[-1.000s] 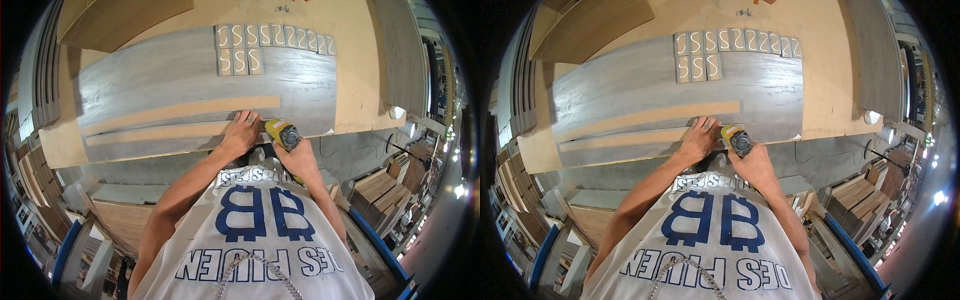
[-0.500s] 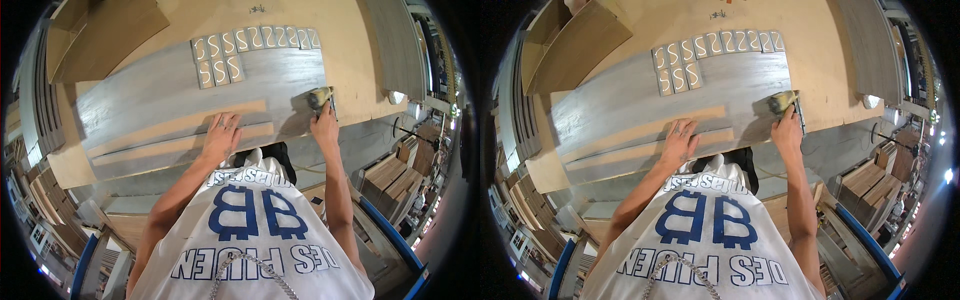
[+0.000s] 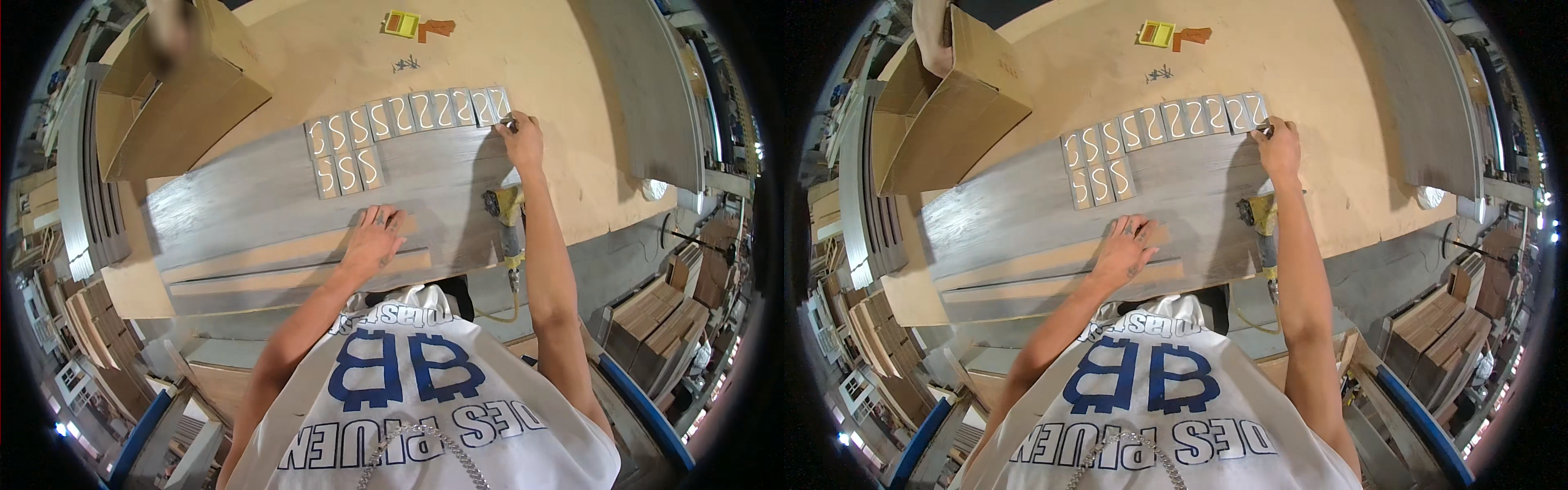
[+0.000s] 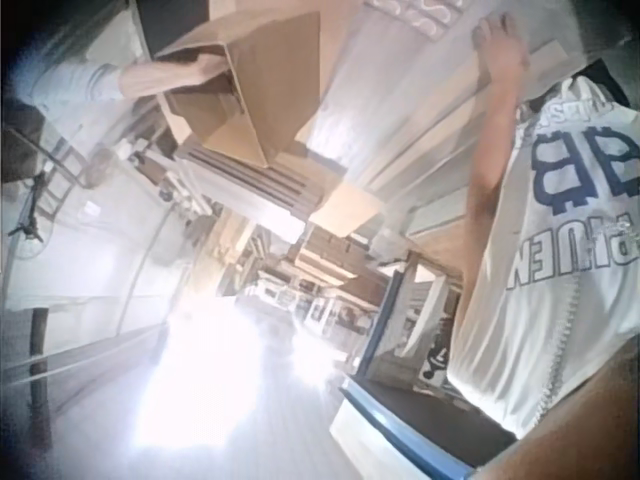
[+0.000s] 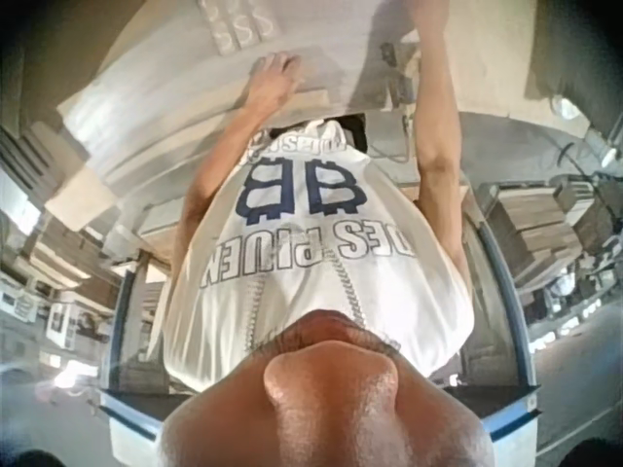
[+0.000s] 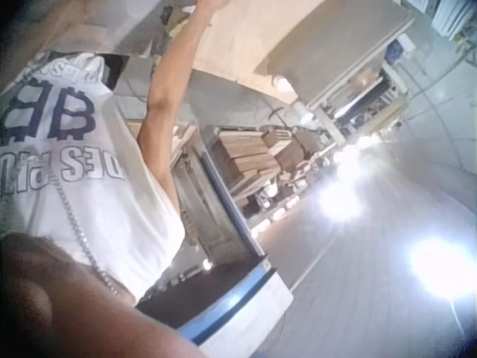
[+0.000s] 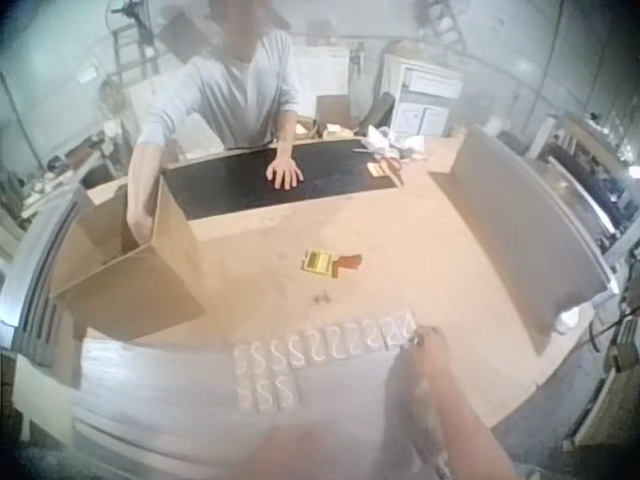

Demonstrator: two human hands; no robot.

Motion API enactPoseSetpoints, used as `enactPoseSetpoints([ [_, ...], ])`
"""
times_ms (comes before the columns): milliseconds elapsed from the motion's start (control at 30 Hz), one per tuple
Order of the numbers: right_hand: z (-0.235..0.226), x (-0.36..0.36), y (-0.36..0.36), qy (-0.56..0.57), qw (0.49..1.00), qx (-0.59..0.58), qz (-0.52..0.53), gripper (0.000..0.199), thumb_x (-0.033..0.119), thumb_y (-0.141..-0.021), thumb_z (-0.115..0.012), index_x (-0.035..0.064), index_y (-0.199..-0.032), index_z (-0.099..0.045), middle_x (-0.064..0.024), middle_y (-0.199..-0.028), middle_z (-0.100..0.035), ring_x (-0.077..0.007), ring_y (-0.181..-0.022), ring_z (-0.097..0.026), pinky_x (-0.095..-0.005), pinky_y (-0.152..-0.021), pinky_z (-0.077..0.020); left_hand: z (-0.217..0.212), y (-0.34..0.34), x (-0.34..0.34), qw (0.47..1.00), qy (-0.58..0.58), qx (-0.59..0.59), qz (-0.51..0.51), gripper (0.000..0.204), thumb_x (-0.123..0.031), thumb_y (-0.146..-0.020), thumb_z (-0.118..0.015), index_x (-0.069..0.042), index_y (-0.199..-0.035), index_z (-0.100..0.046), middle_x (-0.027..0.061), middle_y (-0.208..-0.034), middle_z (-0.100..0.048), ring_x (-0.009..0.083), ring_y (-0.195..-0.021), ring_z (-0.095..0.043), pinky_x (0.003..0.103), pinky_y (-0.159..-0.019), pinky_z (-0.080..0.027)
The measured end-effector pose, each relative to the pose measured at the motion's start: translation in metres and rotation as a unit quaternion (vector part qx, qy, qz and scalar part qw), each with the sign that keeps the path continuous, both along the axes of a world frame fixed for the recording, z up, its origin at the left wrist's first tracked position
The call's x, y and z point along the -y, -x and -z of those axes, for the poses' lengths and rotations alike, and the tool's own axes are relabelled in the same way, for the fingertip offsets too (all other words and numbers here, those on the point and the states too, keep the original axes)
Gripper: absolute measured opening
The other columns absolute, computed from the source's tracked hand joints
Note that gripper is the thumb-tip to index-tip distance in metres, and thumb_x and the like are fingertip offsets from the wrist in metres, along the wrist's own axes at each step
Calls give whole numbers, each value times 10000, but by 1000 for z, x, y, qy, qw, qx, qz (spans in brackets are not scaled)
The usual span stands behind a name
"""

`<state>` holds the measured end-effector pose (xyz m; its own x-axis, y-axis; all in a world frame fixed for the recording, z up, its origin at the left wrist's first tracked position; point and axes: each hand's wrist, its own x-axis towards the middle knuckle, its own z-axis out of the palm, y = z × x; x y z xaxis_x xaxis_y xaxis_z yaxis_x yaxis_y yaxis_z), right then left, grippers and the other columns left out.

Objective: Nailing thin wooden strips onto a larger board using a pneumatic nail gun and organizing finished parts.

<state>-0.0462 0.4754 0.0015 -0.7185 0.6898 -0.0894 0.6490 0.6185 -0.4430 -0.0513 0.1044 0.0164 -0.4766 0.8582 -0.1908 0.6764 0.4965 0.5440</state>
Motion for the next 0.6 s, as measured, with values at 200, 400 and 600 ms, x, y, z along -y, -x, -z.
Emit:
enactPoseSetpoints([
  [200,16,-9,-2,-7,999,-49,-5,422,208,-844,-778,11,-1197,-657,-174,-1086,-640,-345,-994,-631,-437,-867,-513,-3,3,1,1000,-6,-8,2,514,-279,-920,-659,-7,-1341,-546,136,-1255,-541,328,-1171,-470,428,-1043,-381],
  [400,32,-18,-2,-55,994,-58,80,442,217,-852,-768,5,-1218,-643,-206,-1078,-640,-375,-1015,-621,-450,-875,-514,0,4,0,1000,4,-6,15,529,-298,-925,-657,-9,-1352,-535,143,-1250,-538,332,-1156,-472,422,-1034,-390],
  [600,15,-4,10,-44,998,-35,17,367,240,-846,-752,-35,-1071,-660,-214,-1071,-636,-402,-1014,-619,-466,-888,-511,1,1,4,999,-12,-19,22,529,-303,-929,-650,0,-1348,-534,154,-1261,-535,333,-1161,-472,426,-1031,-394],
])
